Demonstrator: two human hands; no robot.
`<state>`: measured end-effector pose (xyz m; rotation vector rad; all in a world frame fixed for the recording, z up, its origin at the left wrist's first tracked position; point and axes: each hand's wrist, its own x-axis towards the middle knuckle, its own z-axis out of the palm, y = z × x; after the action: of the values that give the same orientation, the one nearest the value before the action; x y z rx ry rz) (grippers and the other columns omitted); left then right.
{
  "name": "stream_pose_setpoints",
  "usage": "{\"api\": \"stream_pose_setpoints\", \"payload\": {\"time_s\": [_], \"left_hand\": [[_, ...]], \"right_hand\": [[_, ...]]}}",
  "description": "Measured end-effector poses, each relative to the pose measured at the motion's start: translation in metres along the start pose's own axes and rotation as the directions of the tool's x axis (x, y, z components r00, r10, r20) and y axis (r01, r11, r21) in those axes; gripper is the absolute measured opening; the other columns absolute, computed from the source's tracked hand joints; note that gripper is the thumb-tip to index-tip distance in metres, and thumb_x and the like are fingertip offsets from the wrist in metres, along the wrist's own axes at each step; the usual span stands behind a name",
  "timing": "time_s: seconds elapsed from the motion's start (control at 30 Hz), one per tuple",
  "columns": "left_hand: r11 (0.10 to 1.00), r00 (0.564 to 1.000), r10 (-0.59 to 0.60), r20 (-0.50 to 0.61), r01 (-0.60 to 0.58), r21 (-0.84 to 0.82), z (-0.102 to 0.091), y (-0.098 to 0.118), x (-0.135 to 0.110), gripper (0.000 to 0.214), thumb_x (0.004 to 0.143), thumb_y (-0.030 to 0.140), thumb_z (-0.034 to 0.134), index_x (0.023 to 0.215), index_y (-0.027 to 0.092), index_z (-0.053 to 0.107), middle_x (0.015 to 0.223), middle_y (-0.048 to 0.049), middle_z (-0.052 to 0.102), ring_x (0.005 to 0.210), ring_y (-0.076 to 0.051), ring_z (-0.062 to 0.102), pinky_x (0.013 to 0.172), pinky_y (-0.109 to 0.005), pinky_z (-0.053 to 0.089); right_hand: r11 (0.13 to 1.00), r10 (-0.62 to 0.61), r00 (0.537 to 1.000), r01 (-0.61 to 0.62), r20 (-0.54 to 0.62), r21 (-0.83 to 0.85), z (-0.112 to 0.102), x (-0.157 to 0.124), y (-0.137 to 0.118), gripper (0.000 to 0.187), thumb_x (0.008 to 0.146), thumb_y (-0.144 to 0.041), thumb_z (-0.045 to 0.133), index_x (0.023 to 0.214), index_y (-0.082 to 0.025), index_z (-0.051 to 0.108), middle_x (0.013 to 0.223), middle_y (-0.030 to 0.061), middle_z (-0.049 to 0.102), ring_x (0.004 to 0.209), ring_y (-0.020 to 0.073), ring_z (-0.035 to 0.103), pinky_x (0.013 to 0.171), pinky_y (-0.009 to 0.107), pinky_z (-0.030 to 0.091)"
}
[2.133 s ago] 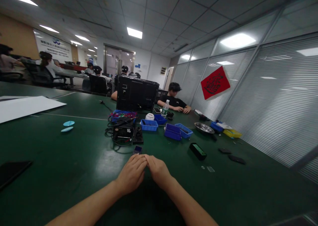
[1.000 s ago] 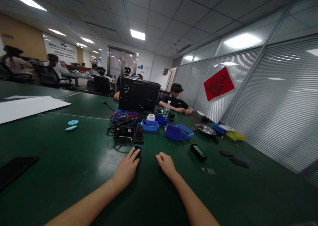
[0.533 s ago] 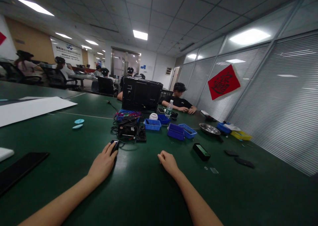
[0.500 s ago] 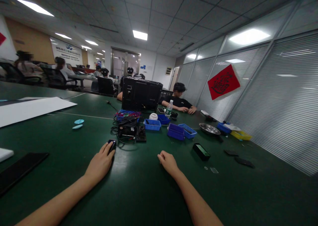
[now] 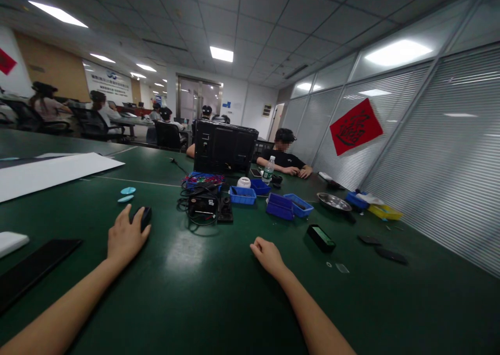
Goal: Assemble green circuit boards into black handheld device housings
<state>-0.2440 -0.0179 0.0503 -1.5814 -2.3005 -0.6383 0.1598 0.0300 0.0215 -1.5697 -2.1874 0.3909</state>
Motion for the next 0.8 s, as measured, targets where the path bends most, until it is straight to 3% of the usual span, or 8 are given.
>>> {"api": "stream_pose_setpoints", "payload": {"time_s": [0.07, 0.17, 0.23, 0.3, 0.5, 0.63, 0.8], "left_hand": [[0.994, 0.995, -0.097, 0.000, 0.096, -0.044, 0.002, -0.005, 0.004, 0.066, 0.079, 0.046, 0.035, 0.134, 0.010, 0.024, 0.138, -0.0199, 0.024, 0.123, -0.035, 0.030, 0.089, -0.047, 0.036], [0.964, 0.961, -0.215, 0.172, 0.237, -0.123, 0.002, -0.011, 0.009, 0.076, 0.078, 0.055, 0.032, 0.135, 0.006, 0.019, 0.128, -0.0212, 0.041, 0.110, -0.034, 0.046, 0.082, -0.043, 0.042], [0.944, 0.924, -0.245, 0.293, 0.296, -0.143, 0.000, -0.013, 0.012, 0.076, 0.077, 0.057, 0.030, 0.135, 0.009, 0.020, 0.120, -0.0201, 0.050, 0.101, -0.033, 0.053, 0.075, -0.040, 0.045], [0.943, 0.910, -0.239, 0.338, 0.301, -0.144, -0.002, -0.012, 0.012, 0.074, 0.078, 0.056, 0.030, 0.135, 0.011, 0.021, 0.115, -0.0194, 0.054, 0.097, -0.032, 0.056, 0.070, -0.038, 0.046], [0.977, 0.933, -0.122, 0.339, 0.174, -0.127, -0.003, 0.007, -0.001, 0.070, 0.076, 0.054, 0.034, 0.134, 0.014, 0.027, 0.112, -0.0146, 0.058, 0.094, -0.029, 0.058, 0.069, -0.034, 0.045], [0.989, 0.944, 0.021, 0.329, 0.029, -0.146, 0.001, 0.028, -0.016, 0.065, 0.076, 0.052, 0.038, 0.131, 0.018, 0.032, 0.110, -0.0104, 0.060, 0.092, -0.027, 0.059, 0.070, -0.031, 0.044], [0.970, 0.926, 0.193, 0.323, -0.130, -0.206, 0.006, 0.058, -0.037, 0.063, 0.077, 0.048, 0.040, 0.131, 0.018, 0.032, 0.112, -0.0096, 0.059, 0.094, -0.023, 0.059, 0.075, -0.029, 0.043]], "right_hand": [[1.000, 0.007, 1.000, -0.007, 0.010, 0.002, -0.001, 0.000, -0.001, 0.021, 0.083, -0.033, 0.045, 0.070, -0.018, 0.051, 0.063, -0.0017, 0.056, 0.056, 0.0098, 0.048, 0.051, 0.020, 0.026], [1.000, 0.009, 1.000, -0.009, 0.024, -0.003, -0.003, -0.001, -0.002, 0.021, 0.083, -0.034, 0.045, 0.070, -0.019, 0.051, 0.064, -0.0015, 0.056, 0.056, 0.0100, 0.049, 0.052, 0.020, 0.027], [1.000, 0.011, 0.999, -0.011, 0.034, -0.004, -0.003, -0.001, -0.003, 0.021, 0.083, -0.034, 0.045, 0.070, -0.019, 0.050, 0.064, -0.0015, 0.056, 0.056, 0.0102, 0.049, 0.052, 0.020, 0.028], [1.000, 0.013, 0.999, -0.013, 0.048, 0.002, -0.003, -0.001, -0.004, 0.021, 0.083, -0.034, 0.044, 0.070, -0.019, 0.051, 0.065, -0.0013, 0.057, 0.057, 0.0104, 0.050, 0.052, 0.021, 0.028], [1.000, 0.006, 0.999, -0.004, 0.048, -0.027, -0.001, 0.000, -0.002, 0.020, 0.083, -0.034, 0.045, 0.071, -0.019, 0.050, 0.065, -0.0014, 0.057, 0.058, 0.0107, 0.050, 0.052, 0.021, 0.028], [0.999, 0.005, 0.999, -0.003, 0.049, -0.036, -0.001, 0.000, -0.002, 0.019, 0.082, -0.033, 0.046, 0.070, -0.019, 0.050, 0.065, -0.0014, 0.057, 0.058, 0.0107, 0.050, 0.053, 0.021, 0.028], [1.000, 0.013, 0.997, -0.012, 0.070, -0.012, -0.002, -0.001, -0.004, 0.019, 0.083, -0.033, 0.045, 0.072, -0.019, 0.051, 0.067, -0.0007, 0.058, 0.059, 0.0112, 0.051, 0.053, 0.021, 0.029]]}}
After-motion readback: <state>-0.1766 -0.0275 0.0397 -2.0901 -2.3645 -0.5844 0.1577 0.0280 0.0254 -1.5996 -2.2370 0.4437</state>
